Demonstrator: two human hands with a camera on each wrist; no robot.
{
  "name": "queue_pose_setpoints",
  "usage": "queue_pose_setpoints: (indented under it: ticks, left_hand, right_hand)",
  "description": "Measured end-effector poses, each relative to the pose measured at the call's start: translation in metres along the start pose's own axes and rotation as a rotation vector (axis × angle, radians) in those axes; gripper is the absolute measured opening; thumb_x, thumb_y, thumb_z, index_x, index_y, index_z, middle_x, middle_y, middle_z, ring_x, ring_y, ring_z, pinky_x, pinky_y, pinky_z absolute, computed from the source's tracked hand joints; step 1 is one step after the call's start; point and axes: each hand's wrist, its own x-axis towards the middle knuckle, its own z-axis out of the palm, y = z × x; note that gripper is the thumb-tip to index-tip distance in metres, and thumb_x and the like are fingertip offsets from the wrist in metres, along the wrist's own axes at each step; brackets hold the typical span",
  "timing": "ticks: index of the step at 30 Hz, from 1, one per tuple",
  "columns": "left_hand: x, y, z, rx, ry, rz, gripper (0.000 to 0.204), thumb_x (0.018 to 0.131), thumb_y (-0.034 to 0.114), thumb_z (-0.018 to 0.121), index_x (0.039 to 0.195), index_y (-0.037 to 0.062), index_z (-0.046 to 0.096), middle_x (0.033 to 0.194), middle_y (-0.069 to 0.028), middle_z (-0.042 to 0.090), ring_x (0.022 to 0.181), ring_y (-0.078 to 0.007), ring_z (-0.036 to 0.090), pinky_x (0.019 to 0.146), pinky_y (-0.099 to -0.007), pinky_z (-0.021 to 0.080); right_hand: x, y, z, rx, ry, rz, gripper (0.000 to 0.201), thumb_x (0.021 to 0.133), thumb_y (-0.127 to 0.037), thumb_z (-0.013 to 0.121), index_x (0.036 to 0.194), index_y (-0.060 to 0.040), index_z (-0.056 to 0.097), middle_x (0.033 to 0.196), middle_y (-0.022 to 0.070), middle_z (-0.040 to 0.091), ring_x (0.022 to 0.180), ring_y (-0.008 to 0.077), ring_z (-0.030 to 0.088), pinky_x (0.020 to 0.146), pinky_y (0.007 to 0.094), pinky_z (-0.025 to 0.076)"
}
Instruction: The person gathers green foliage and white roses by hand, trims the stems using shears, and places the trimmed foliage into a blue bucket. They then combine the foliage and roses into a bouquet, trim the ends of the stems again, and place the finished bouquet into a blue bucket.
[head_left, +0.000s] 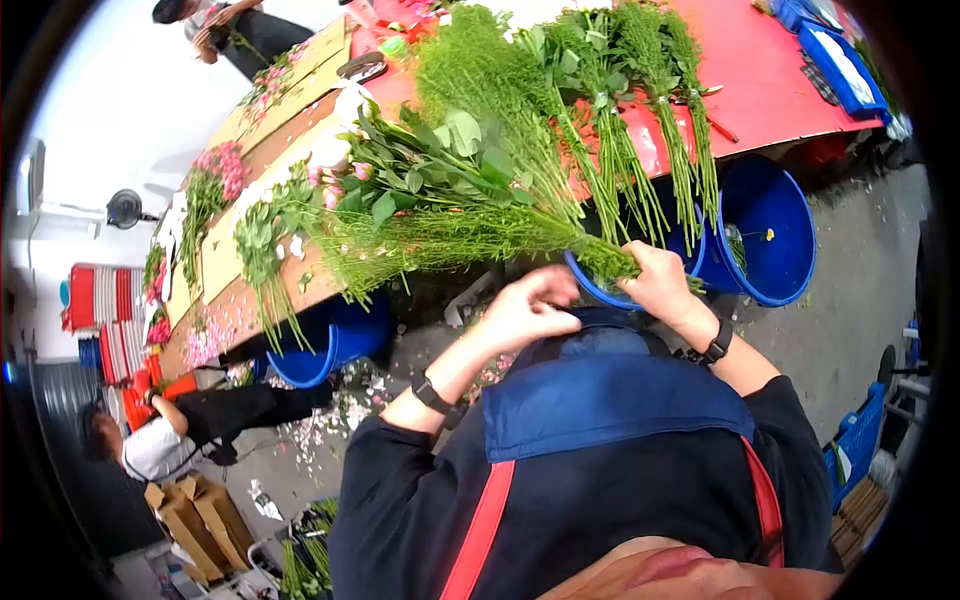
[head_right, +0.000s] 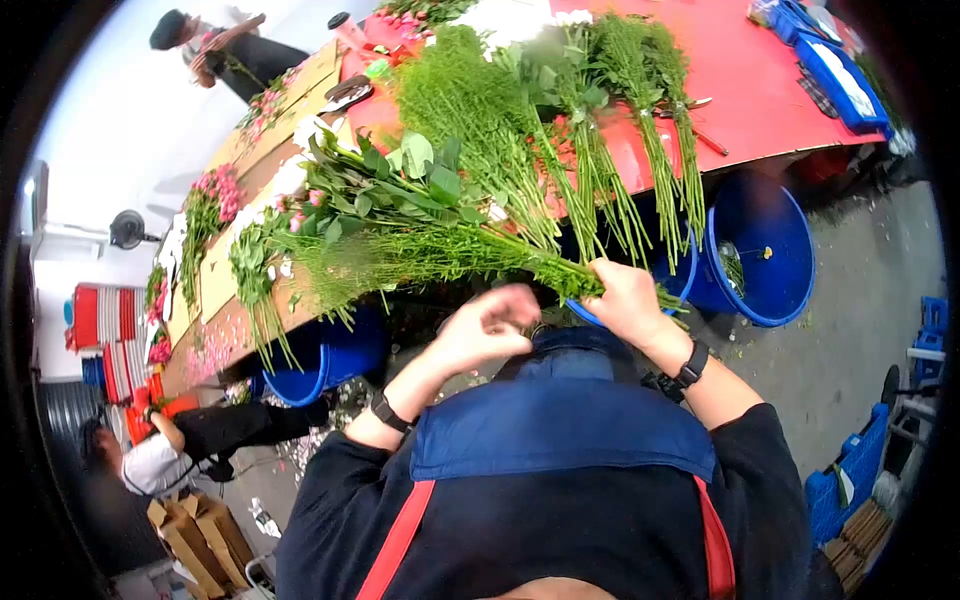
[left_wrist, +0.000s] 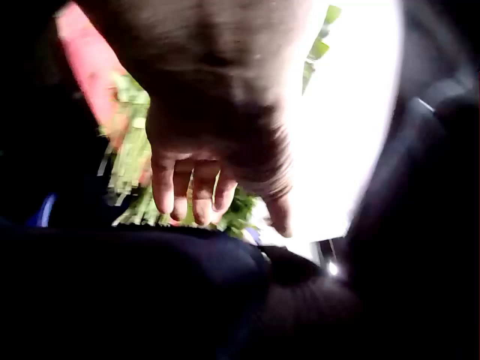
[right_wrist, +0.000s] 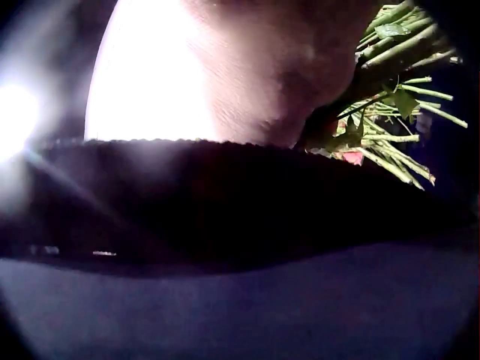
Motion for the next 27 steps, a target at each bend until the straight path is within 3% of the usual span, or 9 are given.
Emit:
queue_pose_setpoints:
  ticks: [2,3,6,8,12,16,20,23,27]
  left_hand:
    - [0.026,-0.022,-0.030,-0.565,0.100,-0.032,0.067,0.079,0.009,0.070,0.137,0.0050,0.037,0.141,-0.0134,0.041,0.124,-0.0226,0.046,0.101,-0.0365,0.040]
    - [0.038,-0.026,-0.036,-0.918,0.077,0.259,0.056,0.082,0.012,0.067,0.132,0.0017,0.043,0.132,-0.0148,0.050,0.121,-0.0249,0.049,0.102,-0.0387,0.040]
    - [0.069,-0.030,-0.059,-0.882,0.251,0.219,0.030,0.084,0.020,0.067,0.106,0.0009,0.062,0.100,-0.0110,0.066,0.106,-0.0267,0.059,0.098,-0.0410,0.044]
    - [0.081,-0.037,-0.072,-0.829,0.270,0.137,0.022,0.084,0.019,0.065,0.097,0.0010,0.064,0.099,-0.0120,0.065,0.099,-0.0267,0.063,0.091,-0.0417,0.049]
    - [0.097,-0.049,-0.085,-0.835,0.253,0.082,0.020,0.081,0.015,0.066,0.094,-0.0003,0.063,0.099,-0.0142,0.065,0.094,-0.0261,0.064,0.086,-0.0409,0.052]
    - [0.104,-0.045,-0.099,-0.877,0.241,0.128,0.025,0.078,0.012,0.067,0.098,-0.0004,0.061,0.092,-0.0104,0.064,0.089,-0.0253,0.064,0.084,-0.0384,0.051]
    - [0.112,-0.041,-0.114,-0.851,0.207,0.203,0.044,0.078,0.010,0.066,0.119,0.0010,0.053,0.102,-0.0132,0.064,0.094,-0.0260,0.063,0.085,-0.0391,0.051]
    - [0.114,-0.034,-0.116,-0.942,0.146,0.152,0.054,0.079,0.009,0.066,0.129,0.0021,0.046,0.115,-0.0160,0.061,0.103,-0.0276,0.061,0.090,-0.0403,0.050]
    - [0.127,-0.034,-0.109,-0.909,0.054,0.235,0.071,0.079,0.016,0.070,0.140,0.0074,0.036,0.140,-0.0169,0.043,0.131,-0.0306,0.041,0.106,-0.0448,0.037]
  right_hand:
    - [0.004,0.004,0.013,-0.044,-0.063,-0.081,0.035,0.068,-0.024,0.076,0.088,-0.0030,0.058,0.079,0.0156,0.061,0.075,0.0355,0.062,0.065,0.0433,0.049]
    - [0.009,0.002,0.015,-0.066,-0.273,-0.075,0.046,0.070,-0.033,0.077,0.098,-0.0002,0.059,0.087,0.0185,0.061,0.085,0.0357,0.062,0.074,0.0432,0.050]
    - [0.051,0.035,0.029,0.184,-0.600,-0.330,0.065,0.077,-0.040,0.074,0.121,0.0035,0.055,0.107,0.0225,0.060,0.102,0.0327,0.059,0.090,0.0413,0.047]
    - [0.114,0.040,0.032,0.374,-0.460,0.105,0.041,0.086,-0.032,0.064,0.110,0.0004,0.060,0.092,0.0146,0.067,0.086,0.0259,0.065,0.077,0.0365,0.051]
    - [0.224,0.112,0.102,-0.067,0.232,0.105,0.036,0.080,-0.026,0.067,0.102,0.0017,0.060,0.095,0.0219,0.065,0.091,0.0386,0.062,0.081,0.0430,0.050]
    - [0.272,0.136,0.128,0.052,-0.109,0.624,0.038,0.074,-0.017,0.067,0.107,0.0014,0.064,0.098,0.0243,0.066,0.090,0.0323,0.066,0.081,0.0387,0.050]
    - [0.254,0.126,0.115,0.453,0.165,0.546,0.027,0.075,-0.015,0.061,0.098,-0.0022,0.066,0.066,0.0130,0.065,0.060,0.0246,0.063,0.061,0.0374,0.050]
    - [0.210,0.097,0.094,0.144,0.360,0.158,0.035,0.078,-0.011,0.058,0.110,0.0027,0.060,0.096,0.0195,0.061,0.091,0.0330,0.060,0.081,0.0377,0.048]
    - [0.150,0.036,0.065,0.131,0.350,0.048,0.037,0.079,0.001,0.058,0.115,0.0082,0.053,0.098,0.0166,0.055,0.092,0.0279,0.056,0.082,0.0330,0.046]
